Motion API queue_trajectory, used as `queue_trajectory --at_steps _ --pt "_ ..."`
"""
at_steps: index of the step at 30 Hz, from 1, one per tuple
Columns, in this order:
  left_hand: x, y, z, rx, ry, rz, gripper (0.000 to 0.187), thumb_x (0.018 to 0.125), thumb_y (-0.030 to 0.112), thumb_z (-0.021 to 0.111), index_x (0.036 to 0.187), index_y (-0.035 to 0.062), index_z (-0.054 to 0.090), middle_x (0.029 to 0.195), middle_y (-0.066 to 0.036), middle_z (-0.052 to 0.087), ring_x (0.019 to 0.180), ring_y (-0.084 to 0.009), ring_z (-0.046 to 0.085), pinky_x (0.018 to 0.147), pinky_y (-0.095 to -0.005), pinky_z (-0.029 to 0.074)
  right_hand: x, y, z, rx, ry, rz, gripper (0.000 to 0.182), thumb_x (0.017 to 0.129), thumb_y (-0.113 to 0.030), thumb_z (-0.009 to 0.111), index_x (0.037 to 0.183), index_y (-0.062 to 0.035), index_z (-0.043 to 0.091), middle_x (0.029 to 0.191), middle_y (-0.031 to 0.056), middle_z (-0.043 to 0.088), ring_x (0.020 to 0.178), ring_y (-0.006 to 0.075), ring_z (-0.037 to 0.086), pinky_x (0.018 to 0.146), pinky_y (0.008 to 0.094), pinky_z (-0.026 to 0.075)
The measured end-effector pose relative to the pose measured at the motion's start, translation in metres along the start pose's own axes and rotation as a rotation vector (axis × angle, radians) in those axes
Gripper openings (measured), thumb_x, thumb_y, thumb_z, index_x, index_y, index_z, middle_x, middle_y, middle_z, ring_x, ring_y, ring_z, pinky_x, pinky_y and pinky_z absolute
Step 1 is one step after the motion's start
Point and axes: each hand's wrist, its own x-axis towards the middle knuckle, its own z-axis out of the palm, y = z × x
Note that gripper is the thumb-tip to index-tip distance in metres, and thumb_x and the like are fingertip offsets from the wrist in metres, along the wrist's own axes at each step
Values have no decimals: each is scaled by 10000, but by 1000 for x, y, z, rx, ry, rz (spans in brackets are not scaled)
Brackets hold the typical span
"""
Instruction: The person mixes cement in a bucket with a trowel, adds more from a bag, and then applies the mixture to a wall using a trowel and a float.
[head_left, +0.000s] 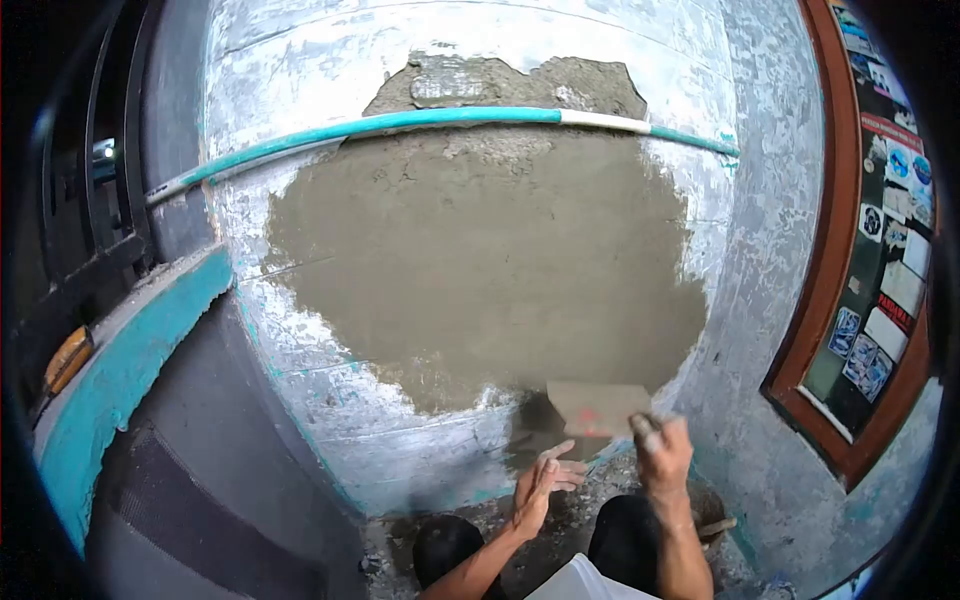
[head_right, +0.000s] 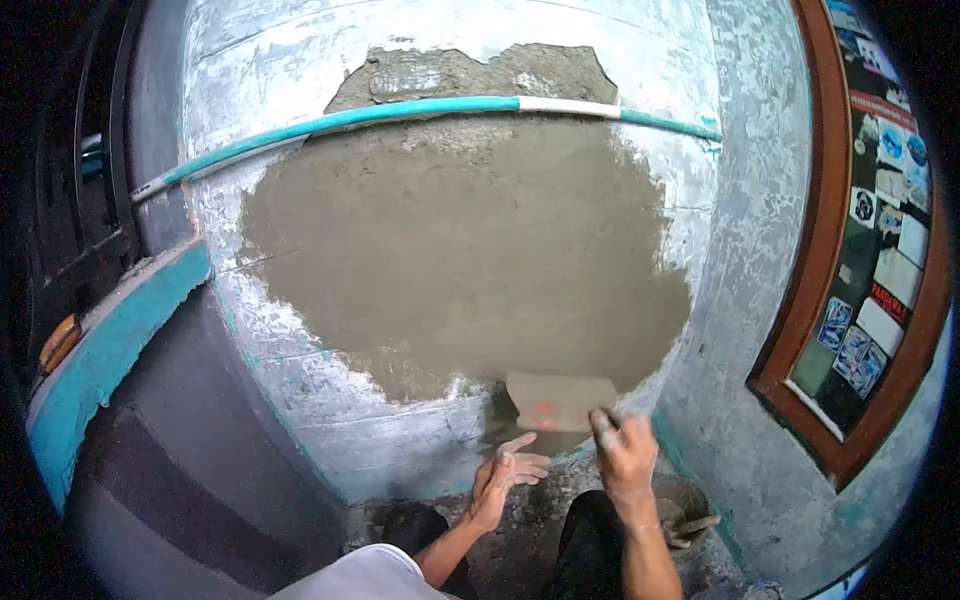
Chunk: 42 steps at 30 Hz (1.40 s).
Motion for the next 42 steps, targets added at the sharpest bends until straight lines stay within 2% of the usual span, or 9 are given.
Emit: queue_trajectory --at_steps 9,14,16,21,31,34,37,39,42 --pt "-9 -36 60 -142 288 -344 472 1085 405 579 1366 28 539 1151 -165 687 983 -272 737 796 -370 589 -118 18 7 52 -249 102 490 775 65 673 1243 -77 695 1202 173 672 1043 379 670 812 447 591" --pt "4 -48 34 18 355 -290 400 1049 448 639 1124 55 636 936 -65 683 844 -200 707 690 -345 558 -153 44 -32 -2 -240 578 654 902 123 584 1509 -118 550 1425 262 547 1271 471 561 1058 470 487" --pt "7 -47 26 53 415 -211 421 1062 441 619 1169 33 633 942 -85 694 768 -192 693 707 -331 553 -196 81 -57 -171 -292 752 679 862 92 646 1501 -113 547 1245 247 601 1098 452 587 903 505 494" --pt "8 -61 -1 141 430 -337 448 1086 379 592 1315 -6 588 1139 -119 691 861 -201 715 740 -318 532 -363 139 -114 -460 -772 1015 323 962 -164 627 1255 -37 681 1201 235 605 1108 457 589 934 554 499" --pt "11 -87 11 354 299 -355 396 1078 387 608 1250 32 567 1003 -109 699 840 -211 724 744 -333 563 -462 163 -73 -558 -1046 759 354 915 -236 627 1236 -112 709 1227 160 657 1241 368 568 1051 523 448" --pt "20 -93 13 226 371 -378 389 1066 292 642 1375 60 600 1016 -100 719 848 -193 731 756 -360 588 -426 168 -61 -550 -1034 780 489 949 -248 621 1432 -177 649 1529 101 570 1452 315 467 1188 533 319" --pt "22 -93 12 204 378 -391 421 1088 299 603 1428 56 553 1093 -122 712 903 -218 741 772 -363 575 -436 191 -54 -541 -1519 685 355 931 -251 607 1252 -160 729 1408 123 632 1359 319 530 1123 481 377" --pt "22 -96 8 204 359 -338 397 1098 299 583 1414 59 555 1104 -116 701 904 -228 739 795 -360 561 -443 192 -56 -624 -1368 504 329 911 -293 658 1165 -122 778 1402 151 631 1335 316 531 1143 472 350" --pt "17 -95 11 229 353 -390 373 1104 288 570 1399 62 557 1110 -114 699 901 -221 732 807 -358 556 -369 175 -58 -634 -1487 677 319 897 -272 666 1152 -115 775 1388 150 637 1328 324 535 1141 468 355"
